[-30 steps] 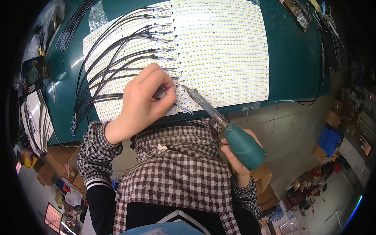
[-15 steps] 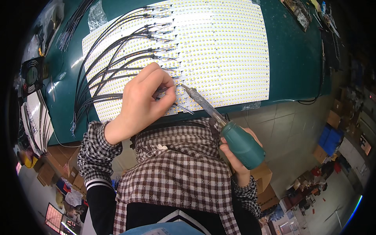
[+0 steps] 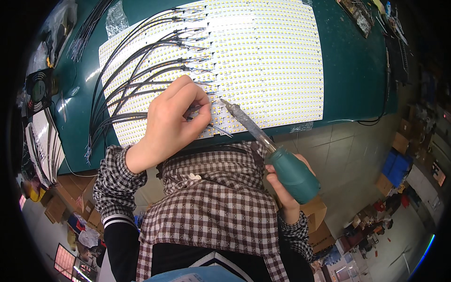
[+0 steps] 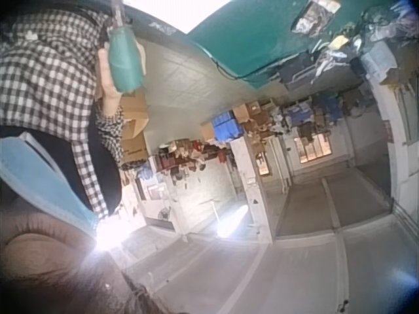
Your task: The person uses a soldering iron to attach black wires to a large LED panel. They hold the wires in place with one hand while applying heat and solder with the other, working sequentially along the edge of the panel.
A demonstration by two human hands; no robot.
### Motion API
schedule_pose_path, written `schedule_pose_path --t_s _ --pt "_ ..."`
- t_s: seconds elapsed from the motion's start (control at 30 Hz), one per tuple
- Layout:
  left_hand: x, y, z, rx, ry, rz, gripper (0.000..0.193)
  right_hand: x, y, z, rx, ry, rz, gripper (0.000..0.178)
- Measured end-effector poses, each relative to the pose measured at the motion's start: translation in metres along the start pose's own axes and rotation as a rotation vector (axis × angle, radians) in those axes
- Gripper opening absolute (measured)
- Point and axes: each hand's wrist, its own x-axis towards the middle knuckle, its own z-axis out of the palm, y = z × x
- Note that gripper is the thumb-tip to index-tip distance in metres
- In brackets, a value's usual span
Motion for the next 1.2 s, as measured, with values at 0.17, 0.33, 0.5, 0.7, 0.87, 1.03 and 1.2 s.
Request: schedule_pose_path --t_s 0.17,0.33,0.5,0.7,0.87,1.03,1.2 --pt "-0.001 0.001 -0.001 0.004 -0.008 -0.014 0.014 0.002 -0.003 0.003 0.085 0.039 0.002 0.023" --pt "0.000 0.001 0.000 0.023 -0.003 -0.001 0.014 0.001 -0.002 0.003 0.201 0.028 0.017 0.028" --pt "0.001 0.000 -0.001 0.039 -0.009 0.000 0.014 0.006 0.000 0.002 0.276 0.051 0.002 0.029" --pt "-0.003 0.008 -0.034 0.279 -0.052 0.238 0.016 0.009 0.004 -0.004 0.226 0.024 0.011 0.044" --pt "-0.004 0.008 -0.037 0.272 -0.326 0.176 0.017 0.015 0.004 -0.003 0.263 0.032 0.003 0.043" --pt "-0.003 0.006 -0.036 0.340 -0.365 0.158 0.019 0.016 0.005 -0.007 0.261 0.036 -0.023 0.045" --pt "-0.007 0.024 -0.027 0.442 -0.240 0.134 0.018 0.019 0.005 -0.005 0.360 0.100 -0.021 0.038"
